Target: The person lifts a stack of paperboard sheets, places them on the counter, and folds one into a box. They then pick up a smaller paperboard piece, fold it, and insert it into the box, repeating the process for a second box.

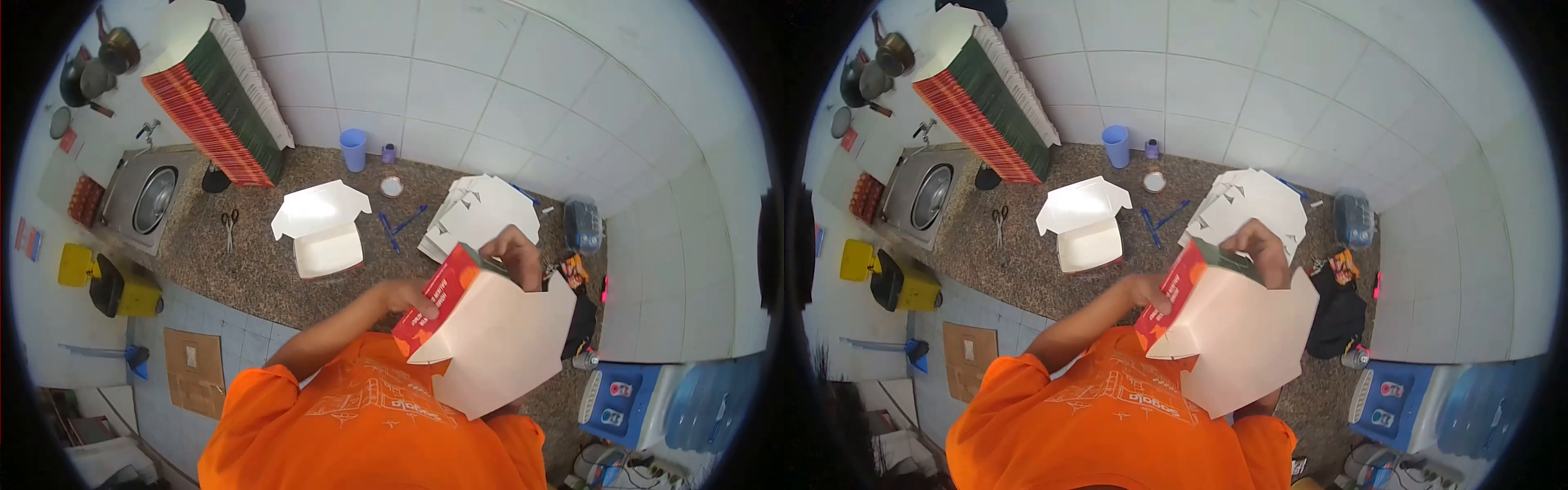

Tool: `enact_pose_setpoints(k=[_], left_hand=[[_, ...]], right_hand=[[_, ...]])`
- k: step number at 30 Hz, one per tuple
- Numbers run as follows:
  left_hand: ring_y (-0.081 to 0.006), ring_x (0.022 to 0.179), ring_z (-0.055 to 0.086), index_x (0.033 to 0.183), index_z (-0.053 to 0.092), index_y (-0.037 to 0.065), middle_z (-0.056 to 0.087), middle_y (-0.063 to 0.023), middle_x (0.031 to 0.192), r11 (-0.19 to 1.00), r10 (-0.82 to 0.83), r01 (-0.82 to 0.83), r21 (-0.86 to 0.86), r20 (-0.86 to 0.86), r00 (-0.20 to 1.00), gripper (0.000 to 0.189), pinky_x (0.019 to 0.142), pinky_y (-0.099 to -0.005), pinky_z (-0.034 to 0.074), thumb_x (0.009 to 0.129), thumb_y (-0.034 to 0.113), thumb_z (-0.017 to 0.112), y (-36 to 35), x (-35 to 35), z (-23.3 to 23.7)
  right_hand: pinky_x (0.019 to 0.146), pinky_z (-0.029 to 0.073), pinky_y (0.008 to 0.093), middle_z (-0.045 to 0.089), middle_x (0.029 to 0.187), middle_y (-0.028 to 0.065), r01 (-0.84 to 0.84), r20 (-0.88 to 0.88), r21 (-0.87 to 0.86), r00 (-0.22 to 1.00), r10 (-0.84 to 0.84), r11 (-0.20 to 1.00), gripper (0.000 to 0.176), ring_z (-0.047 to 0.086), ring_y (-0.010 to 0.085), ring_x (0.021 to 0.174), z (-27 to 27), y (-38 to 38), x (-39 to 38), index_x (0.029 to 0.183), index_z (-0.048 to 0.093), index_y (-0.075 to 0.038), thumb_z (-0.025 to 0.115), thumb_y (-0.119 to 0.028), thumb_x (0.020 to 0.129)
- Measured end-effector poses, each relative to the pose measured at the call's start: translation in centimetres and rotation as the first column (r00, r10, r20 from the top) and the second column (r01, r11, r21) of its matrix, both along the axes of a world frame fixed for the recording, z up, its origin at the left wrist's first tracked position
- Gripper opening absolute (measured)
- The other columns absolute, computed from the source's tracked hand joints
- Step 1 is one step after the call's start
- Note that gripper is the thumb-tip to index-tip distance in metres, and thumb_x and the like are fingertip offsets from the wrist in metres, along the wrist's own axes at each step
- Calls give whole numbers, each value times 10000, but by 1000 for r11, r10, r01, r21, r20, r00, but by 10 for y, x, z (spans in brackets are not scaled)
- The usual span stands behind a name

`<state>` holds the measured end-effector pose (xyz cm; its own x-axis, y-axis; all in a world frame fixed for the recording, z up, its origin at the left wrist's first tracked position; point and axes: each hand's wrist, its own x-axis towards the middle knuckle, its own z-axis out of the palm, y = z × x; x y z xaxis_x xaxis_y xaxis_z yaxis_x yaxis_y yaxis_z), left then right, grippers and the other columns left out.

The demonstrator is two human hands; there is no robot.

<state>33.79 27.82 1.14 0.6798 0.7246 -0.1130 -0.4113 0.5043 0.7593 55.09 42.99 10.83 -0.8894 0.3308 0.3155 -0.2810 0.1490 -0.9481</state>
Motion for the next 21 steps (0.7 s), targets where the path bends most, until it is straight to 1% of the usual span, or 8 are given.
enact_pose_setpoints(k=[3, 4, 5, 8, 13, 18, 20, 21], left_hand=[[-228, 1410, 437, 1607, 203, 7, 437, -136, 1558, 960, 277, -272, 66, -75, 958, 1149, 1167, -398, 362, 740, 303, 896, -20, 3, 29], [-236, 1440, 388, 1616, 114, 20, 345, -145, 1598, 772, 609, -533, 346, -159, 777, 1199, 1179, -402, 338, 739, 277, 890, -21, 2, 30], [-245, 1469, 339, 1626, 25, 34, 253, -153, 1638, 452, 868, -656, 604, -129, 480, 1254, 1191, -406, 314, 738, 252, 884, -21, 3, 29], [-252, 1489, 289, 1618, -59, 46, 139, -174, 1660, 654, 708, -524, 545, -199, 678, 1299, 1184, -417, 320, 738, 234, 878, -32, 12, 19], [-235, 1452, 334, 1615, -53, 24, 210, -187, 1624, 974, 225, -225, -5, -25, 974, 1298, 1134, -407, 385, 754, 261, 888, -36, 27, 20], [-298, 1436, 359, 1582, -179, 31, 259, -199, 1582, 519, 815, -531, 670, -200, 544, 1373, 1134, -424, 384, 777, 308, 898, -33, 13, -14], [-343, 1469, 320, 1544, -283, 50, 233, -226, 1599, 438, 863, -455, 776, -221, 454, 1485, 1161, -464, 367, 746, 378, 926, -37, 10, -22], [-344, 1455, 364, 1521, 69, 40, 377, -218, 1518, 257, 939, -539, 802, -76, 335, 1212, 1164, -469, 364, 743, 419, 918, -43, 13, -21]], right_hand=[[1055, 499, 483, 577, 1382, 182, -69, -174, -923, 952, -253, 378, 973, 606, 307, 1234, -33, -15, 28, 1418, 488, -66, 237, -865, 923], [1123, 437, 459, 519, 1456, 206, 574, 139, -619, 751, -645, 535, 863, 537, 340, 1329, -48, -25, 32, 1556, 363, -89, 377, -741, 992], [1154, 390, 455, 502, 1472, 208, 636, 222, -552, 736, -640, 540, 777, 504, 343, 1358, -57, -35, 35, 1552, 355, -59, 434, -623, 1023], [1101, 378, 373, 512, 1406, 174, 842, 32, 470, 283, -959, 264, 604, 497, 264, 1302, -112, -61, 16, 1486, 411, -11, 499, -448, 1077], [1054, 396, 365, 553, 1338, 171, 740, 151, -87, 671, -726, 667, 530, 539, 240, 1159, -119, -47, -4, 1483, 383, 2, 516, -327, 1089], [1088, 387, 362, 596, 1302, 133, 941, 307, -17, 327, -894, 338, 559, 528, 193, 1243, -134, -52, -19, 1484, 406, 20, 524, -349, 1082], [1074, 423, 386, 594, 1336, 120, 588, 436, -417, 799, -415, 693, 520, 559, 224, 1250, -144, -75, -32, 1442, 475, 30, 537, -332, 1072], [1038, 454, 380, 607, 1340, 101, 496, 417, -480, 855, -308, 724, 494, 595, 240, 1212, -142, -88, -43, 1426, 507, 26, 549, -305, 1062]])
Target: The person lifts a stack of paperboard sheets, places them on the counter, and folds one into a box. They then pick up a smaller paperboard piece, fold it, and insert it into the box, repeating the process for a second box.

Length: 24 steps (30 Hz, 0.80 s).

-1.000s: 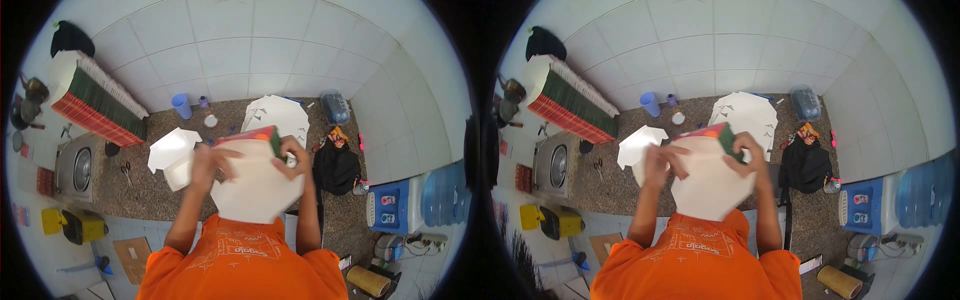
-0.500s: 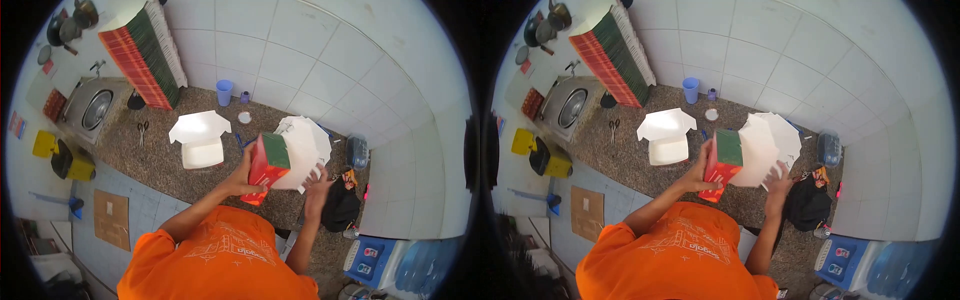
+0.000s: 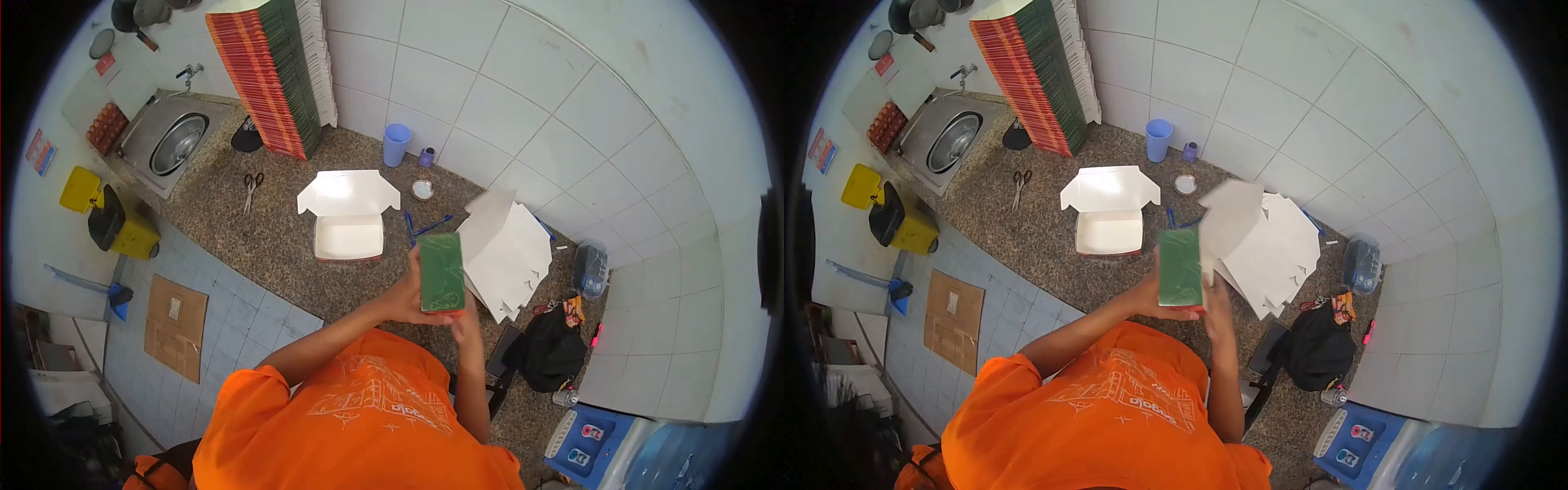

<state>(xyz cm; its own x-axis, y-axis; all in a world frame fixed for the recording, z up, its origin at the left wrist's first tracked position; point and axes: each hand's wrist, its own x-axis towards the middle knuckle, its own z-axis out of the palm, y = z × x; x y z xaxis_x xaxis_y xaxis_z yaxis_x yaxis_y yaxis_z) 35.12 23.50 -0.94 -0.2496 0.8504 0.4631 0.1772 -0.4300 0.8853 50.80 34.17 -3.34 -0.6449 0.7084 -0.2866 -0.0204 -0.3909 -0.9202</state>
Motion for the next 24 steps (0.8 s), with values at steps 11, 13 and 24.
enact_pose_setpoints(k=[11, 13, 24], left_hand=[[-377, 1267, 560, 1073, 772, 104, 625, -148, 1331, 722, 80, -489, -489, -643, 762, 249, 1046, -453, 482, 837, 182, 771, -152, -187, -114], [-361, 1153, 612, 935, 796, 100, 680, -125, 1157, 828, 147, -491, -271, -740, 656, 104, 970, -445, 520, 836, 121, 773, -142, -162, -117], [-284, 906, 624, 821, 768, 67, 697, -63, 888, 753, 352, -616, -234, -647, 676, 182, 815, -423, 531, 793, 227, 851, -131, -112, -99]], right_hand=[[867, 538, 405, 752, 1039, 188, -513, 445, 624, 853, 271, 590, 411, 729, 297, 943, -55, 53, -188, 1157, 735, -46, 787, -307, 844], [866, 544, 422, 752, 1061, 193, -525, 436, 624, 848, 299, 578, 402, 728, 335, 961, -70, 47, -224, 1135, 744, -46, 804, -276, 810], [822, 564, 520, 667, 1088, 185, -692, 698, 716, 713, -67, 89, 363, 693, 402, 975, -98, 60, -249, 1156, 587, -24, 748, -80, 835]])
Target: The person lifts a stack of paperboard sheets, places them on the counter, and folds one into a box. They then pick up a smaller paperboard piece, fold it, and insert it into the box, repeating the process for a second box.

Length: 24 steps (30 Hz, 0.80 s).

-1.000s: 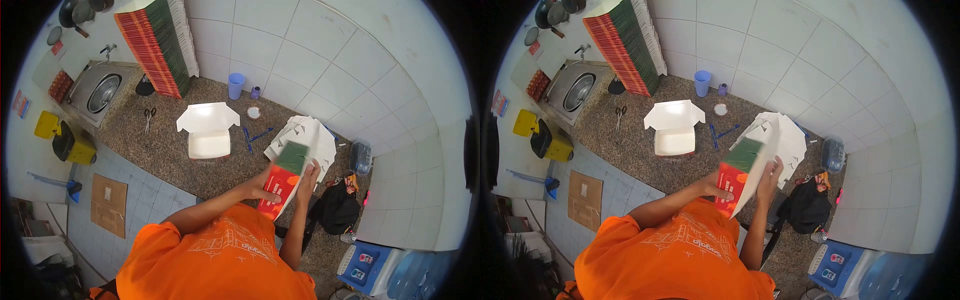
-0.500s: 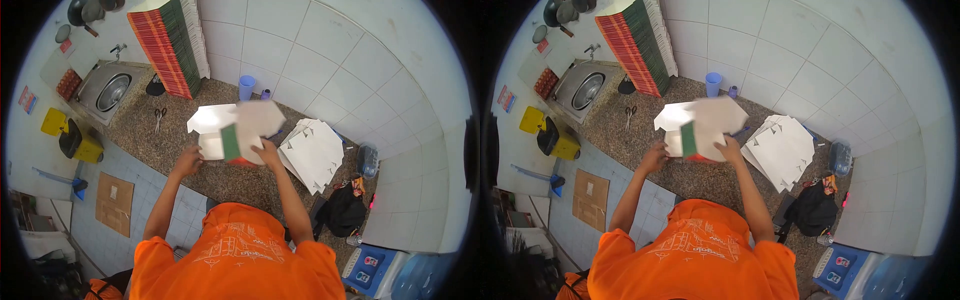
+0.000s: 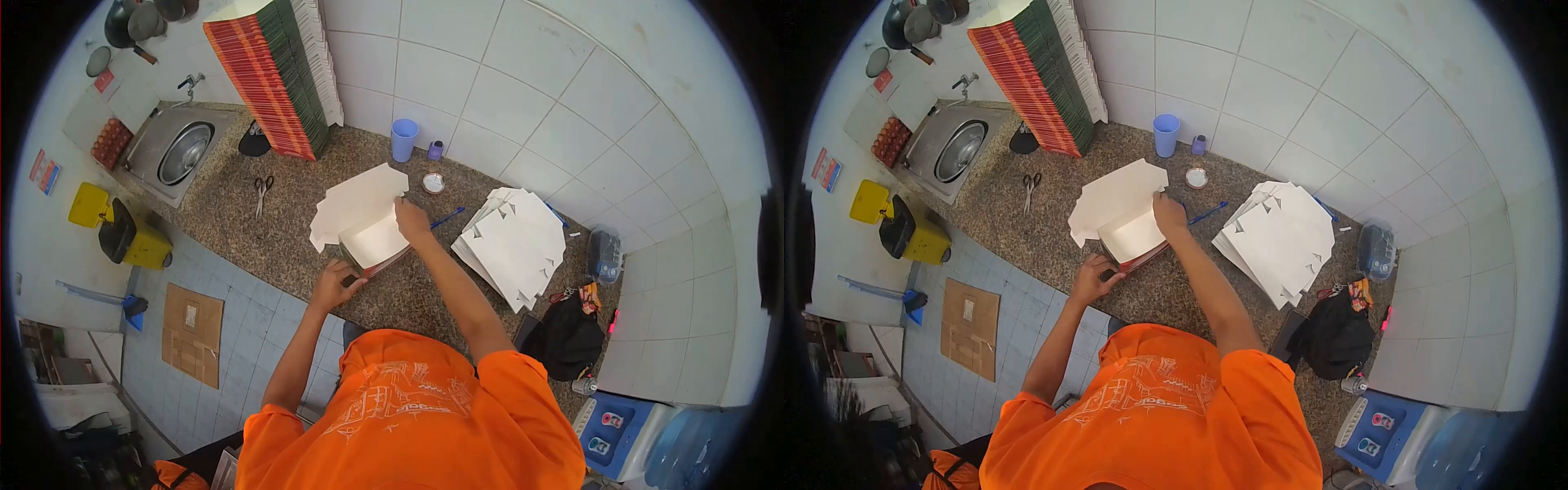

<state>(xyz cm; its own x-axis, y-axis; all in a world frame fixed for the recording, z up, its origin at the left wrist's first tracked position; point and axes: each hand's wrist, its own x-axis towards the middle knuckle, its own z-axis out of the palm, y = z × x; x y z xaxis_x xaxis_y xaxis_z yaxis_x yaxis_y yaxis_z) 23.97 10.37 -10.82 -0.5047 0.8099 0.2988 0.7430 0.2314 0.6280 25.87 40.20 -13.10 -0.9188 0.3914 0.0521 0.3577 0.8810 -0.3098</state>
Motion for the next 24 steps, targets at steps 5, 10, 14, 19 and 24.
enact_pose_setpoints(k=[5, 10, 14, 19, 24], left_hand=[[-278, 880, 588, 806, 752, 64, 668, -67, 811, 999, -13, 15, -45, 43, 999, 230, 773, -401, 521, 767, 260, 866, 5, -10, -4], [-274, 967, 557, 798, 754, 107, 662, -58, 1004, 999, 51, -52, -6, -121, 991, 271, 881, -429, 455, 714, 326, 889, 4, -9, 3], [-294, 1032, 552, 946, 761, 148, 644, -57, 1088, 979, 130, -154, -134, -173, 976, 415, 934, -465, 423, 676, 434, 890, 1, -17, 0], [-353, 1123, 616, 1261, 638, 177, 680, -95, 1150, 938, 247, -278, -205, -165, 955, 766, 911, -521, 455, 624, 539, 861, 7, -18, -16], [-372, 1102, 635, 1309, 593, 172, 685, -93, 1153, 930, 259, -242, -276, 23, 966, 810, 957, -546, 473, 619, 486, 882, 7, -15, -17]], right_hand=[[942, 526, 478, 659, 1081, 206, 89, -270, 70, 961, -67, 994, 403, 659, 377, 1063, 13, -16, 17, 1196, 554, -14, 741, -113, 853], [883, 492, 514, 668, 1033, 164, -413, -367, -245, 877, 310, 877, 378, 657, 348, 968, 51, -91, 68, 1079, 648, -49, 701, -374, 894], [826, 499, 493, 692, 935, 131, -475, -125, -170, 879, 460, 863, 310, 677, 331, 905, 29, -116, 87, 892, 682, -64, 640, -369, 927], [739, 510, 515, 712, 798, 158, -257, 67, -73, 963, 262, 964, 314, 703, 335, 706, 49, -136, 64, 1015, 627, -42, 523, -338, 996], [725, 503, 551, 707, 812, 176, -236, 60, -137, 967, 246, 962, 350, 695, 379, 713, 16, -141, 63, 1075, 584, -21, 502, -356, 1013]])
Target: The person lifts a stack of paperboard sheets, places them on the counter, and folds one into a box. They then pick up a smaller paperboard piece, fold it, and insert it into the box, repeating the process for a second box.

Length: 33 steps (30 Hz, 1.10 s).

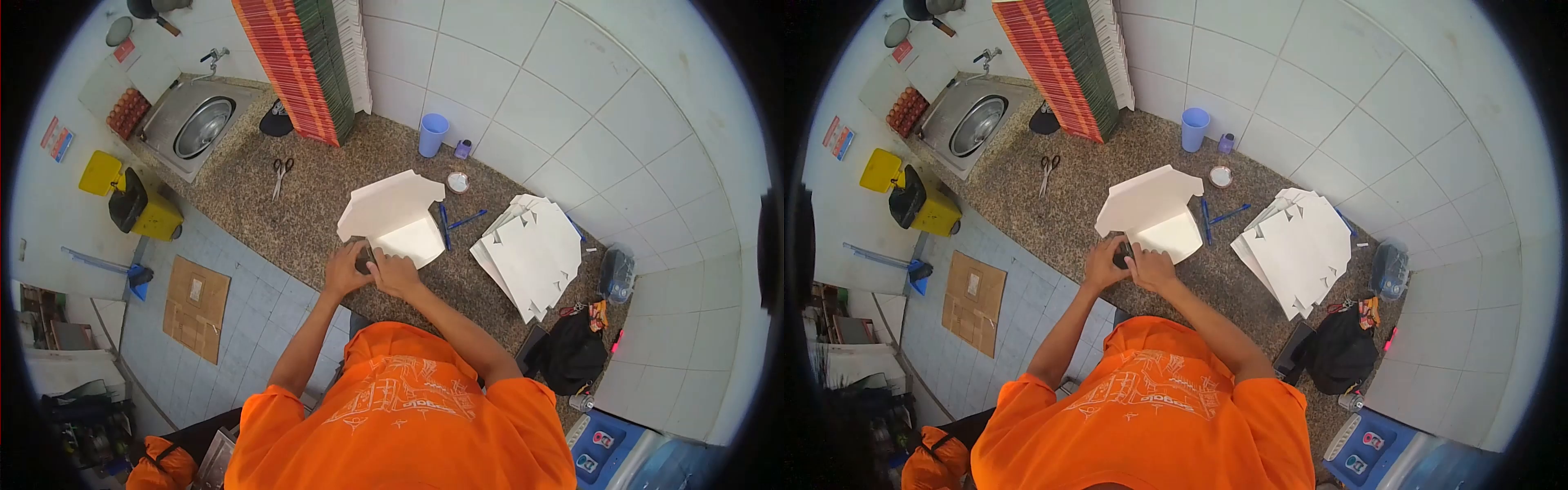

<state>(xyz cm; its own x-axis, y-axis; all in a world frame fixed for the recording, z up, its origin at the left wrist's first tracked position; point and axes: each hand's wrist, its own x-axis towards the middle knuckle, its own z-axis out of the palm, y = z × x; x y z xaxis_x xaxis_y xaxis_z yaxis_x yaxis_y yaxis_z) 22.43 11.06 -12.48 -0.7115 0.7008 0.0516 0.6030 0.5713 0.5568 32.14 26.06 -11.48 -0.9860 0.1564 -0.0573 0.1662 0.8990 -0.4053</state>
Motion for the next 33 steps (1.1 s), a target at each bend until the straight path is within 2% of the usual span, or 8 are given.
enact_pose_setpoints(k=[6, 9, 15, 20, 22, 25, 31, 33], left_hand=[[-380, 1275, 513, 1417, 437, 18, 503, -207, 1332, 922, 77, -157, 353, 229, 970, 967, 1050, -476, 451, 691, 420, 933, 10, 29, 8], [-390, 1296, 493, 1427, 425, 32, 490, -200, 1344, 936, 55, -76, 344, 69, 996, 953, 1069, -487, 438, 700, 384, 931, 22, 30, 5], [-416, 1240, 517, 1406, 457, 68, 484, -202, 1303, 934, 67, -104, 343, 119, 991, 910, 1028, -507, 460, 689, 363, 933, 24, 22, 5], [-422, 1333, 469, 1486, 364, 43, 421, -216, 1425, 954, 7, -49, 297, 143, 990, 1088, 1089, -508, 437, 649, 411, 954, 24, 21, 10], [-419, 1341, 461, 1489, 359, 40, 423, -218, 1427, 949, -35, -14, 316, 148, 988, 1096, 1100, -509, 428, 642, 389, 961, 23, 19, 14], [-415, 1362, 440, 1497, 350, 31, 426, -224, 1435, 947, -74, 9, 322, 191, 979, 1118, 1121, -509, 409, 624, 344, 975, 23, 13, 13], [-420, 1383, 417, 1514, 331, 5, 419, -239, 1456, 934, -108, 45, 354, 161, 981, 1147, 1143, -506, 381, 618, 303, 981, 56, -23, -2], [-417, 1387, 410, 1518, 325, 1, 409, -235, 1469, 963, -1, -4, 269, 18, 1000, 1129, 1138, -508, 383, 648, 325, 967, 63, -23, 11]], right_hand=[[882, 433, 527, 653, 1055, 185, 525, -532, -34, 711, -460, 851, 250, 615, 397, 1022, 32, 75, -13, 1141, 622, -44, 567, -240, 997], [924, 443, 544, 653, 1117, 228, 528, -91, -327, 808, -582, 784, 315, 612, 431, 1080, -48, 131, -28, 1132, 615, -30, 465, -298, 1064], [953, 460, 521, 642, 1168, 256, 464, -129, -397, 826, -548, 792, 404, 603, 440, 1120, -57, 129, -21, 1130, 601, -19, 376, -353, 1096], [956, 468, 528, 618, 1273, 225, 409, -492, -272, 719, -492, 871, 427, 574, 426, 1210, -1, 155, 42, 1259, 592, -34, 673, -299, 934], [985, 438, 579, 528, 1418, 219, 700, -481, 27, 635, -604, 714, 641, 472, 429, 1338, -12, 185, 102, 1376, 560, -77, 760, -400, 860], [1145, 392, 542, 399, 1594, 204, 692, 128, 12, 715, -687, 722, 927, 412, 409, 1442, -26, 238, 202, 1495, 491, -168, 829, -588, 741], [1045, 485, 417, 655, 1359, 190, 586, 120, -142, 810, -574, 798, 621, 631, 328, 1247, 5, 271, 238, 1336, 659, -114, 807, -458, 840], [865, 538, 429, 740, 1122, 184, 550, 176, -483, 823, -540, 681, 344, 708, 311, 1027, -11, 296, 252, 1196, 708, -66, 724, -286, 932]])
